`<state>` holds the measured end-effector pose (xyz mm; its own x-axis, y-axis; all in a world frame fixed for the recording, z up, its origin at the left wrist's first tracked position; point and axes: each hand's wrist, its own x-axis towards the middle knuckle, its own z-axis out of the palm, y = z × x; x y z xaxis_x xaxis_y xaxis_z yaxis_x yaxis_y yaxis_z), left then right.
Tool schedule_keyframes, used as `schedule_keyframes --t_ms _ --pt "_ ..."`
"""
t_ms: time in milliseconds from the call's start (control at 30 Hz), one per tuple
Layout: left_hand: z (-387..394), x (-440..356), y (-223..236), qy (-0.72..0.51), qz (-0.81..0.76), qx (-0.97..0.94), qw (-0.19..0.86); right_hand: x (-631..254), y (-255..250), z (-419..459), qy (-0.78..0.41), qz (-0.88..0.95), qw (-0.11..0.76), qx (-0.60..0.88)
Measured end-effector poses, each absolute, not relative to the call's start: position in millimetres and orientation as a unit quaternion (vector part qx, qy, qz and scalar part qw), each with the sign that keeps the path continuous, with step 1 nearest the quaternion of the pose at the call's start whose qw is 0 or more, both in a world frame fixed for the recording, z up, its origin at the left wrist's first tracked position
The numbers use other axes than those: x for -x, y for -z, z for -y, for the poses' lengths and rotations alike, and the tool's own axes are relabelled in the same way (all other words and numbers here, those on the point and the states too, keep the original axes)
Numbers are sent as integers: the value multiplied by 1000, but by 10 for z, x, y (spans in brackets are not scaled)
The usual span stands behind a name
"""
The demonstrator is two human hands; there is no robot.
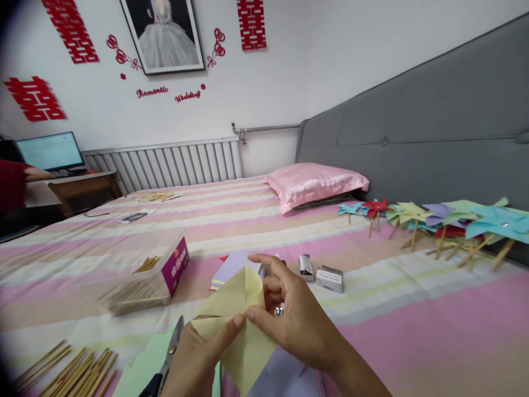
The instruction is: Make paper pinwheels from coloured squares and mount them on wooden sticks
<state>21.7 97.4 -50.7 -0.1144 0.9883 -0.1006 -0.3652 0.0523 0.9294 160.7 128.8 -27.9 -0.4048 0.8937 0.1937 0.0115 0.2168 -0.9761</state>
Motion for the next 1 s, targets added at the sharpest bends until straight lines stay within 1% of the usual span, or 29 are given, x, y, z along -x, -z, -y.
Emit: schedule_keyframes --t_ms 200,367,467,600,667,733,900,1000 --pt "-990 -181 537 -582 -471 -345 566 -1603 282 -1283 -509 661 424 352" --pt "-1031 -145 600 -574 -471 -336 580 -1635 299 -1310 -495 659 446 349" --pt "-1033 -132 589 -579 -480 -329 571 -1649 311 -1342 -482 637 478 366" --pt "-994 -124 490 -608 -484 -282 563 -1677 312 -1361 -432 605 544 391" --pt "-984 -110 442 -624 -482 -254 560 -1703 305 -1350 -412 614 553 383" --pt "-989 -86 416 -638 -481 -230 555 -1729 299 -1329 -404 649 531 365" --pt "-1010 -21 419 -660 -460 -199 560 -1732 313 -1278 -427 741 409 319" --pt "-1006 0 427 -657 -445 -180 581 -1688 333 -1268 -434 757 373 314"
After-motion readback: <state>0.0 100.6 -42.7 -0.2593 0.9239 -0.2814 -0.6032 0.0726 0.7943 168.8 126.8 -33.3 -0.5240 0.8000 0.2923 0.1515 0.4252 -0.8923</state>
